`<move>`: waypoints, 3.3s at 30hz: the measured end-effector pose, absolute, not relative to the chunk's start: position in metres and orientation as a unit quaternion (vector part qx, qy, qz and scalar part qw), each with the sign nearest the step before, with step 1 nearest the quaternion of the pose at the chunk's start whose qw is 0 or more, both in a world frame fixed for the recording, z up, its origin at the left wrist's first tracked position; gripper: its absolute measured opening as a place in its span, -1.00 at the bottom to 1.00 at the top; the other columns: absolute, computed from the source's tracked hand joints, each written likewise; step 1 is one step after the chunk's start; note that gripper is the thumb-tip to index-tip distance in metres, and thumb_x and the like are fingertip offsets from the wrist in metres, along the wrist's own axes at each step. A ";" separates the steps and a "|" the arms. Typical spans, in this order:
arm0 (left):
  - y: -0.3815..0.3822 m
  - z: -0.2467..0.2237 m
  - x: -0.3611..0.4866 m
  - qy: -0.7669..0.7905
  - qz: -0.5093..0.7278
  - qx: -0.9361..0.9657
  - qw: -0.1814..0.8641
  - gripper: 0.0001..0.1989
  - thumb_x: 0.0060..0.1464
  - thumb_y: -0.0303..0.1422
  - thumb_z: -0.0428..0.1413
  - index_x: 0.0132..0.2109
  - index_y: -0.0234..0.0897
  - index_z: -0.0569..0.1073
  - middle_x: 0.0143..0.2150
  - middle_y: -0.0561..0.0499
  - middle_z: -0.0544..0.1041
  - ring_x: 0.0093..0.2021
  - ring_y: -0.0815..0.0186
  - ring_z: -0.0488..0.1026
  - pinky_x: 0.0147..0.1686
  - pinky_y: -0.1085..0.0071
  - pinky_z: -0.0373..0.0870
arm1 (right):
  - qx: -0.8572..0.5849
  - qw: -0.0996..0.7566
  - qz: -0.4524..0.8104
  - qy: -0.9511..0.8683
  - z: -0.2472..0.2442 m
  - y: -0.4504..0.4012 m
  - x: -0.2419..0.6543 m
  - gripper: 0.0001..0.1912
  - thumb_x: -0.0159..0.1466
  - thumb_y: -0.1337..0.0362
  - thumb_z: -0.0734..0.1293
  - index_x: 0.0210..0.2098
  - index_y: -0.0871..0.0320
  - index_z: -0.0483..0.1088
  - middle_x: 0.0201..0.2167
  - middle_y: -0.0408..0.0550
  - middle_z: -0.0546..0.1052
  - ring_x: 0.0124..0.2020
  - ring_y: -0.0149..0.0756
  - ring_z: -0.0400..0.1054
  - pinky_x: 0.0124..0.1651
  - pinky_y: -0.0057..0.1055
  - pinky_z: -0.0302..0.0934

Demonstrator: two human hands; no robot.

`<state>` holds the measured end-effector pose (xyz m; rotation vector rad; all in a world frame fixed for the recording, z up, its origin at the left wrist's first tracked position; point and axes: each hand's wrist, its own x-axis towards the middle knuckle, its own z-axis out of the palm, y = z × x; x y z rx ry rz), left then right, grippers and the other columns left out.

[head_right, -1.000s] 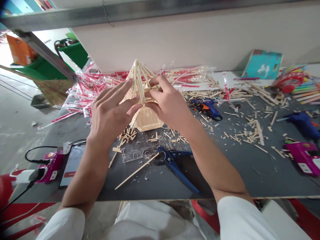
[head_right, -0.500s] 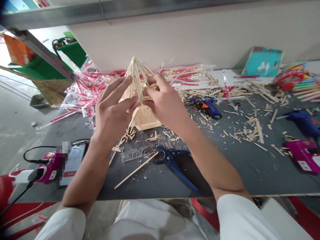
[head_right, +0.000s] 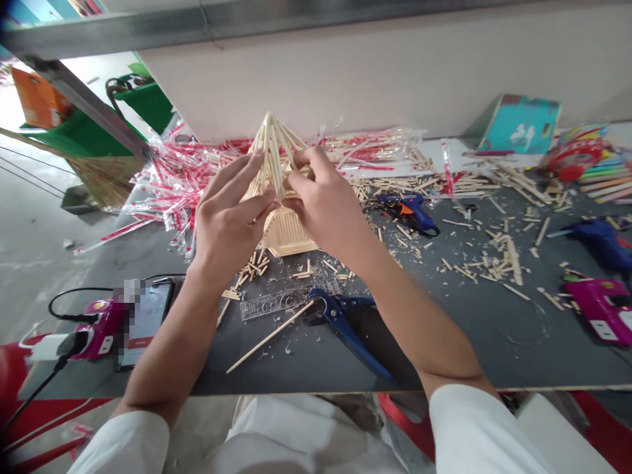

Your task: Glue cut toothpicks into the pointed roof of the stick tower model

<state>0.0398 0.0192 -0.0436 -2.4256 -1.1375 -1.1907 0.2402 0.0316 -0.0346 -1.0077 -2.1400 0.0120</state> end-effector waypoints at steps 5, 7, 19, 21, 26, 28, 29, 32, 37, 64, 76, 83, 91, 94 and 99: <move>0.019 -0.046 0.041 -0.378 -0.409 -0.824 0.104 -0.68 0.32 -0.49 0.02 0.06 -0.08 0.57 0.39 0.02 0.42 0.40 0.04 0.33 0.30 -0.05 0.45 | -0.393 0.376 0.005 -0.839 -0.036 0.033 0.241 -0.66 0.47 0.02 0.23 -0.04 0.08 0.52 0.09 0.11 0.43 -0.06 -0.11 0.43 0.00 -0.05 0.44; 0.018 -0.046 0.042 -0.381 -0.409 -0.823 0.103 -0.66 0.32 -0.49 0.01 0.09 -0.08 0.56 0.39 0.02 0.42 0.41 0.03 0.32 0.31 -0.06 0.45 | -0.393 0.377 0.006 -0.839 -0.035 0.033 0.241 -0.68 0.47 0.04 0.24 -0.07 0.09 0.53 0.09 0.12 0.43 -0.06 -0.11 0.43 0.01 -0.06 0.44; 0.017 -0.041 0.041 -0.390 -0.394 -0.822 0.129 -0.69 0.35 -0.48 0.01 0.06 -0.11 0.58 0.35 -0.01 0.48 0.37 0.08 0.39 0.26 0.02 0.49 | -0.390 0.372 0.027 -0.842 -0.031 0.031 0.243 -0.60 0.47 -0.04 0.22 -0.05 0.12 0.53 0.12 0.14 0.42 0.00 -0.06 0.46 0.02 -0.06 0.45; 0.013 -0.037 0.041 -0.398 -0.379 -0.825 0.133 -0.71 0.35 -0.47 0.03 0.08 -0.13 0.57 0.37 -0.05 0.46 0.35 0.06 0.40 0.27 0.01 0.47 | -0.389 0.372 0.034 -0.842 -0.030 0.031 0.245 -0.57 0.47 -0.06 0.21 -0.04 0.13 0.52 0.14 0.14 0.43 0.04 -0.02 0.46 0.02 -0.05 0.44; 0.001 -0.028 0.047 -0.433 -0.358 -0.821 0.105 -0.65 0.35 -0.51 -0.01 0.17 -0.17 0.50 0.44 -0.10 0.36 0.39 0.04 0.35 0.31 0.00 0.40 | -0.381 0.386 0.035 -0.839 -0.028 0.031 0.246 -0.47 0.48 -0.11 0.17 0.18 0.14 0.42 0.14 0.16 0.47 0.16 0.01 0.42 0.08 -0.05 0.43; -0.001 -0.028 0.051 -0.440 -0.358 -0.818 0.088 -0.61 0.33 -0.53 -0.03 0.21 -0.17 0.46 0.46 -0.10 0.33 0.42 0.06 0.30 0.35 0.00 0.35 | -0.378 0.387 0.029 -0.840 -0.029 0.031 0.246 -0.44 0.48 -0.12 0.16 0.24 0.13 0.39 0.15 0.16 0.46 0.17 0.00 0.41 0.09 -0.05 0.42; -0.001 -0.029 0.052 -0.443 -0.360 -0.817 0.084 -0.60 0.33 -0.54 -0.03 0.22 -0.18 0.44 0.46 -0.10 0.33 0.44 0.06 0.28 0.37 0.01 0.34 | -0.377 0.388 0.029 -0.841 -0.029 0.032 0.245 -0.44 0.48 -0.11 0.16 0.25 0.13 0.38 0.15 0.16 0.46 0.17 0.00 0.41 0.10 -0.05 0.42; 0.001 -0.032 0.054 -0.446 -0.372 -0.810 0.080 -0.61 0.33 -0.53 -0.02 0.22 -0.17 0.43 0.45 -0.12 0.34 0.44 0.05 0.27 0.37 0.02 0.33 | -0.376 0.391 0.025 -0.840 -0.032 0.032 0.244 -0.47 0.48 -0.06 0.20 0.26 0.11 0.38 0.14 0.15 0.46 0.16 -0.01 0.42 0.13 -0.05 0.41; 0.007 -0.033 0.048 -0.429 -0.392 -0.810 0.083 -0.67 0.34 -0.49 0.01 0.16 -0.13 0.47 0.41 -0.08 0.40 0.39 0.04 0.34 0.33 0.03 0.40 | -0.387 0.390 0.012 -0.835 -0.033 0.031 0.243 -0.54 0.44 0.01 0.29 0.24 0.05 0.42 0.12 0.13 0.46 -0.01 -0.04 0.48 0.07 -0.03 0.44; 0.005 -0.027 0.040 -0.416 -0.355 -0.832 0.098 -0.66 0.31 -0.51 0.04 0.14 -0.16 0.52 0.42 -0.14 0.39 0.34 -0.03 0.39 0.28 -0.07 0.39 | -0.445 0.316 -0.036 -0.837 -0.034 0.020 0.232 -0.45 0.50 0.15 0.21 0.45 -0.08 0.18 0.14 0.11 0.45 -0.24 -0.22 0.48 -0.10 -0.20 0.45; 0.006 -0.029 0.039 -0.409 -0.362 -0.830 0.116 -0.71 0.33 -0.47 0.07 0.12 -0.16 0.52 0.41 -0.17 0.39 0.32 -0.02 0.41 0.25 -0.04 0.43 | -0.413 0.358 0.004 -0.837 -0.026 0.016 0.239 -0.71 0.48 0.18 0.26 0.06 0.13 0.53 0.30 0.15 0.42 0.04 -0.07 0.52 0.04 -0.06 0.45; 0.009 -0.027 0.034 -0.396 -0.379 -0.827 0.124 -0.85 0.34 -0.42 0.10 -0.07 -0.17 0.58 0.30 -0.12 0.52 0.26 0.04 0.48 0.21 -0.03 0.46 | -0.380 0.450 0.051 -0.807 -0.020 0.019 0.251 -0.90 0.40 0.22 0.36 -0.22 0.10 0.43 -0.09 0.03 0.58 -0.07 -0.19 0.50 -0.12 -0.22 0.42; 0.012 -0.026 0.038 -0.414 -0.380 -0.817 0.127 -0.63 0.36 -0.39 0.10 0.26 -0.13 0.45 0.25 -0.16 0.51 0.23 0.07 0.46 0.21 0.04 0.43 | -0.383 0.432 0.061 -0.814 -0.019 0.020 0.252 -0.96 0.36 0.32 0.38 -0.21 0.12 0.50 -0.30 -0.12 0.62 -0.32 -0.32 0.47 -0.18 -0.29 0.33; 0.014 -0.029 0.039 -0.411 -0.371 -0.820 0.148 -0.64 0.34 -0.37 0.12 0.24 -0.12 0.47 0.27 -0.20 0.47 0.24 0.03 0.44 0.20 0.01 0.43 | -0.385 0.438 0.054 -0.810 -0.016 0.018 0.254 -0.95 0.35 0.32 0.38 -0.21 0.12 0.53 -0.33 -0.13 0.63 -0.37 -0.34 0.46 -0.21 -0.31 0.33; 0.015 -0.031 0.037 -0.397 -0.372 -0.823 0.162 -0.76 0.32 -0.40 0.15 0.08 -0.05 0.54 0.23 -0.09 0.51 0.22 0.06 0.45 0.16 0.02 0.45 | -0.399 0.449 0.041 -0.799 -0.011 0.017 0.259 -0.88 0.37 0.34 0.35 -0.23 0.06 0.55 -0.33 -0.15 0.64 -0.38 -0.34 0.46 -0.24 -0.33 0.34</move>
